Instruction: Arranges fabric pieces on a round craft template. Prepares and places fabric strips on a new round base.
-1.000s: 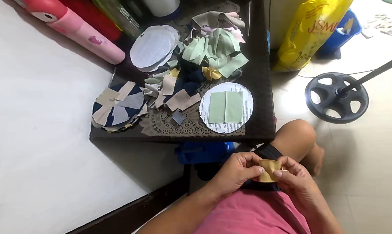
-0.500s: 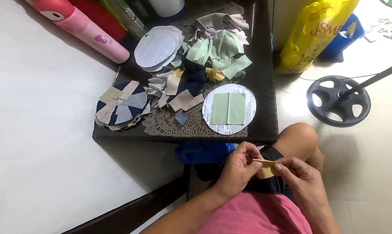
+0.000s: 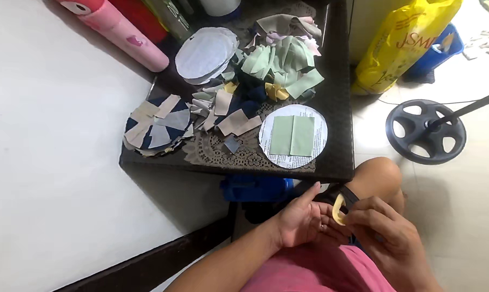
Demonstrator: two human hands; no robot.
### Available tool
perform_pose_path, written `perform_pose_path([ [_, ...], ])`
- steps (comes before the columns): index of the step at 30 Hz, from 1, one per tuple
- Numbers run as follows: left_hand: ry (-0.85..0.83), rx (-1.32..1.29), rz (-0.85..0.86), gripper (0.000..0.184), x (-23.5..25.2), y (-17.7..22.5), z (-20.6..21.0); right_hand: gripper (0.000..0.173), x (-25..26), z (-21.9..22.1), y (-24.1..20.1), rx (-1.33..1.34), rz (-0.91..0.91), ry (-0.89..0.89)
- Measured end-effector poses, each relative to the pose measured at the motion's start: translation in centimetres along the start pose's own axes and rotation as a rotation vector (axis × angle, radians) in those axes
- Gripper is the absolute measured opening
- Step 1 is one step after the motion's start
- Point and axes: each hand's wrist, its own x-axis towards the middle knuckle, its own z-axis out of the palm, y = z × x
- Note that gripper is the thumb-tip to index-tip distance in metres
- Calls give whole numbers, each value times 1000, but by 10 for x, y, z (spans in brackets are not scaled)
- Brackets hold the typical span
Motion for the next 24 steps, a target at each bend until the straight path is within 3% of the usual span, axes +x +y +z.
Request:
perform_pose_path([
  [5,-95,-12,-41,89,5,8,1,11,-6,-2,0,-69,-64,-29],
  [6,-94,17,-27,81,4,10,1,11,-8,-2,1,-102,-76,-22],
  [9,-64,143,69,24,-3,14,3,10,-12,-3,4,-166,-109,9],
  [10,-9,201,106,16,-4,15,7,10,-13,-3,6,-168,-104,19],
  [14,253,318,280,10,-5,9,24,13,-18,-2,15,-13,47,87],
  [19,381,417,414,7,-8,9,30,23,-27,9,13,236,401,166],
  [24,436,506,503,8,-8,12,31,12,-24,24,8,228,433,182],
])
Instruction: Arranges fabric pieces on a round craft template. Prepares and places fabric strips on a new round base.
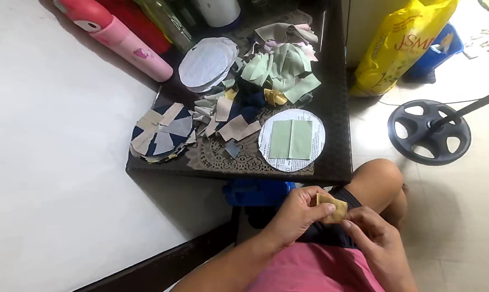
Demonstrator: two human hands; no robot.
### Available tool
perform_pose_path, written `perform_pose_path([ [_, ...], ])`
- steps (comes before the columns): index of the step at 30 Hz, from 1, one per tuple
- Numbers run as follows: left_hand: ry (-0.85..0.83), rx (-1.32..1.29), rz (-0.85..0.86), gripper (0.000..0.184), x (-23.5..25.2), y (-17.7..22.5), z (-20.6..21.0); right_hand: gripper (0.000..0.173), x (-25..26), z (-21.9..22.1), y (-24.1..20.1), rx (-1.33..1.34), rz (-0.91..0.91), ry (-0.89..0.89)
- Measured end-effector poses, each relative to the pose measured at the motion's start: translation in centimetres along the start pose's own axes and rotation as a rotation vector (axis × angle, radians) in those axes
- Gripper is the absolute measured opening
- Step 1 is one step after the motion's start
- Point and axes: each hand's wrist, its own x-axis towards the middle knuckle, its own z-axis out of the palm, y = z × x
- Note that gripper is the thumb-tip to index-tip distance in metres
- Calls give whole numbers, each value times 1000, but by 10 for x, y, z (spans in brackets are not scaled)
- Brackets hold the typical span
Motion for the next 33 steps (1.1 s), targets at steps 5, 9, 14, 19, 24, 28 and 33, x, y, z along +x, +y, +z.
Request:
perform_pose_path([
  [5,138,281,256,9,18,15,-16,17,23,12,-3,-111,-51,19],
  [9,302,517,298,10,49,47,-37,20,42,21,-1,-302,-155,35],
  [14,320,675,262,13,87,70,-39,20,79,30,-4,-645,-424,146],
  [19,369,782,204,12,105,69,-34,25,105,35,3,-802,-549,182],
  [24,395,807,178,13,108,64,-31,28,112,38,10,-867,-579,191],
  [28,432,813,184,14,110,64,-28,29,115,38,12,-894,-584,194],
  [33,448,847,160,16,113,63,-26,29,121,39,11,-936,-591,192],
])
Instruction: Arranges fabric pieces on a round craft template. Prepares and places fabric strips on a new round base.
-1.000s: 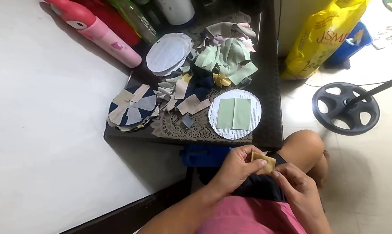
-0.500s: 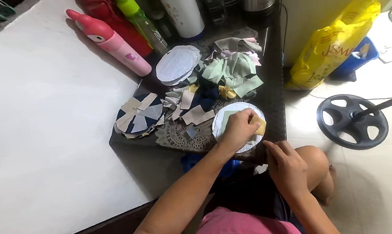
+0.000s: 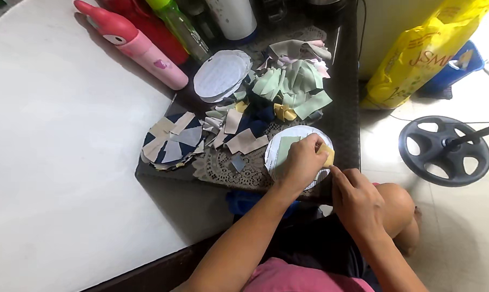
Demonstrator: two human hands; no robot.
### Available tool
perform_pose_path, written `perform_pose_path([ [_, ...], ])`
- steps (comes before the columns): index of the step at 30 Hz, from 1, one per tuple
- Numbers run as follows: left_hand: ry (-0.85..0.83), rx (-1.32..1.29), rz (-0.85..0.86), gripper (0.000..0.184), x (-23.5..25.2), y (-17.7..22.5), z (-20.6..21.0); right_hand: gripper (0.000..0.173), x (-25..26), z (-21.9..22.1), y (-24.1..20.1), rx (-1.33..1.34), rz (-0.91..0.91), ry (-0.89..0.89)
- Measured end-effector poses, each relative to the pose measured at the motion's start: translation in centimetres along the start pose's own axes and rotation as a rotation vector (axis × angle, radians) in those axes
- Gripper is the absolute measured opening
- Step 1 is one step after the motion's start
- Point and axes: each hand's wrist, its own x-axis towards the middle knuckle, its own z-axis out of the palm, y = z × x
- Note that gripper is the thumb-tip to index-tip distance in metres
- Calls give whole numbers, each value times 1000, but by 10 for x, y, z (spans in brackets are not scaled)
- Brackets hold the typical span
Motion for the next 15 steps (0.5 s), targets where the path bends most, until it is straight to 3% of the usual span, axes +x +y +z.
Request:
perform_pose_path([
  [15,24,22,-28,17,1,-1,5,27,4,5,1,-31,14,-35],
])
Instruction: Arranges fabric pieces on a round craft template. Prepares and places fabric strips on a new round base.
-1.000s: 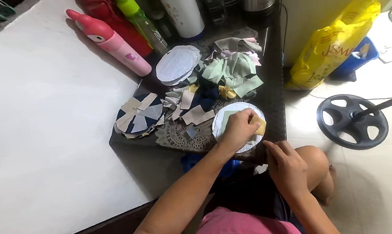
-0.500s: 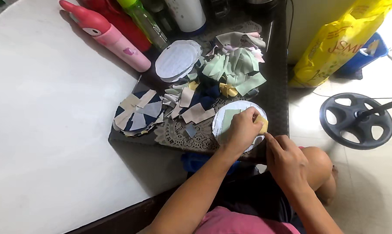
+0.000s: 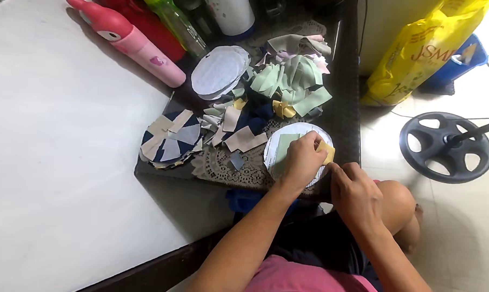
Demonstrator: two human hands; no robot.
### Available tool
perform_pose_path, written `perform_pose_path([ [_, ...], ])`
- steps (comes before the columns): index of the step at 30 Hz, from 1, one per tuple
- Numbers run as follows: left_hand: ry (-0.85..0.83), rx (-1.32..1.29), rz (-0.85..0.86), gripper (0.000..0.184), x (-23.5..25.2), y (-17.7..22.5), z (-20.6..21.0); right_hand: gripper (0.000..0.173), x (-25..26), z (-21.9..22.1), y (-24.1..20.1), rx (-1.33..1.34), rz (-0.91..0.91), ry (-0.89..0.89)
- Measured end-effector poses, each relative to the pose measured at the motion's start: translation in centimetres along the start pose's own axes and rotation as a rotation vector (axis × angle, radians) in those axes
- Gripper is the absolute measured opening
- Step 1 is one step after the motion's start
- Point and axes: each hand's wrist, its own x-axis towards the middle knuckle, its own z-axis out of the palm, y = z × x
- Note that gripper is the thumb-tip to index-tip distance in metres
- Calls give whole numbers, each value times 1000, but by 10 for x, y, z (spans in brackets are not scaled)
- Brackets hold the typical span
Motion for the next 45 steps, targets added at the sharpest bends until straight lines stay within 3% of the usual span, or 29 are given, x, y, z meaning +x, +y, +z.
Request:
perform_pose_path([
  [11,21,39,10,15,0,0,1,16,26,3,5,82,107,-14],
  [21,-71,23,49,15,-3,6,-18,23,10,-10,18,173,197,18],
  [45,-54,68,32,14,-5,-1,-8,16,17,1,-3,182,146,-2],
])
